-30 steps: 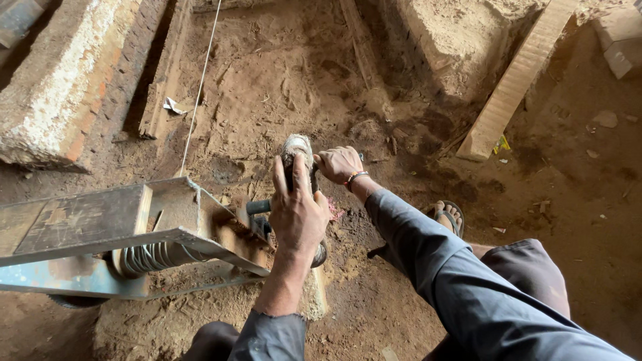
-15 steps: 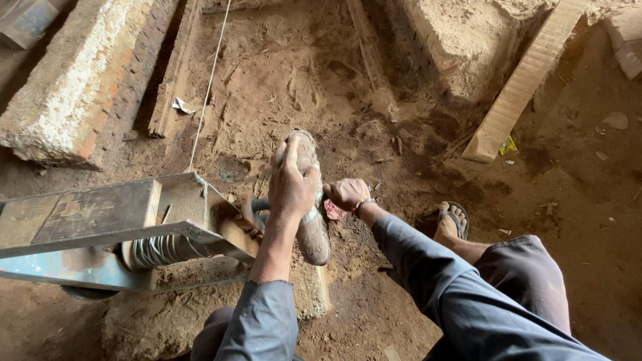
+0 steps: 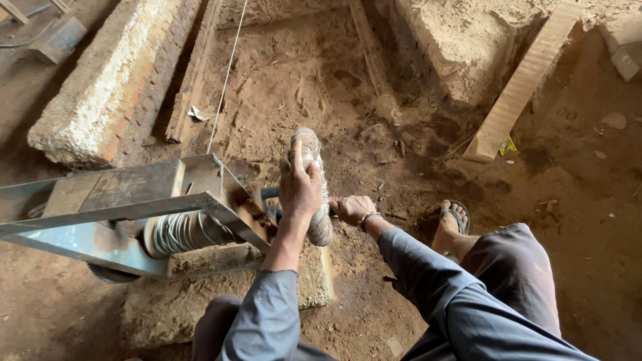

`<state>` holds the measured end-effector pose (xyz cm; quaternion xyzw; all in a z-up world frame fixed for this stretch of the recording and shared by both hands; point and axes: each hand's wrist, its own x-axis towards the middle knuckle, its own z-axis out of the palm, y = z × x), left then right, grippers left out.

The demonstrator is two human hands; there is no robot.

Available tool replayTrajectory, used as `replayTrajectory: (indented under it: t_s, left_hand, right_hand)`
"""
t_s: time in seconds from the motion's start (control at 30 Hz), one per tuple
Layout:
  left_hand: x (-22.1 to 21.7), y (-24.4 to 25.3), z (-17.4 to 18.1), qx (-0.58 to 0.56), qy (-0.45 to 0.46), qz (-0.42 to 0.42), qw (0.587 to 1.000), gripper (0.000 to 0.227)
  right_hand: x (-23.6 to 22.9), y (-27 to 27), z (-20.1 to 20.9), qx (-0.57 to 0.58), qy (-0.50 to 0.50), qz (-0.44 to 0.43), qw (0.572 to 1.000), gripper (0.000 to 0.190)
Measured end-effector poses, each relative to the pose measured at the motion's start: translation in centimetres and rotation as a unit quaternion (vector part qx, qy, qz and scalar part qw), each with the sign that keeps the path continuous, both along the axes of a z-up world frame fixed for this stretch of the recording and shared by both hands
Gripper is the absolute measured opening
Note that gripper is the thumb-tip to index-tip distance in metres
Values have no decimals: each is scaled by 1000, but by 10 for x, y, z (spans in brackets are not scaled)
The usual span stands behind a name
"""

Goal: The person operates a manual winch by rotating a handle wrapped in material, which pulls a cable over a series of rollers in a workshop environment.

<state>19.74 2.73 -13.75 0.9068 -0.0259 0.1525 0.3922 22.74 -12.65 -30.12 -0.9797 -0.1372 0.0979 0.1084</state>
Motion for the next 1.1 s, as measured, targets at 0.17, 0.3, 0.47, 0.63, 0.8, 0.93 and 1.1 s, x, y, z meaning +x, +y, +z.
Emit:
replayTrajectory:
  t_s: [0.17, 0.3, 0.47, 0.63, 0.8, 0.93, 1.1]
  left_hand:
    - [-12, -2, -14, 29, -59, 20, 998, 68]
    - [-18, -5, -27, 87, -183, 35, 979, 68]
    - [-29, -9, -33, 49, -126, 28, 990, 67]
    - [-36, -10, -44, 83, -218, 35, 972, 82]
    - [-38, -14, -37, 68, -175, 57, 981, 89]
    - [-23, -14, -24, 85, -79, 77, 990, 81]
    - [-7, -9, 2, 149, 25, 70, 986, 81]
  right_hand:
    - [-6, 0, -8, 38, 25, -48, 998, 65]
    - [-14, 1, -8, 20, 36, -52, 998, 71]
    - [-28, 4, 6, -10, 65, -41, 997, 74]
    - [-43, 5, 18, 17, 68, -46, 996, 79]
    - [-55, 4, 25, 5, 36, -8, 999, 66]
    - [-61, 2, 27, 18, 5, -6, 1000, 70]
    - [-74, 3, 43, 11, -31, 20, 999, 66]
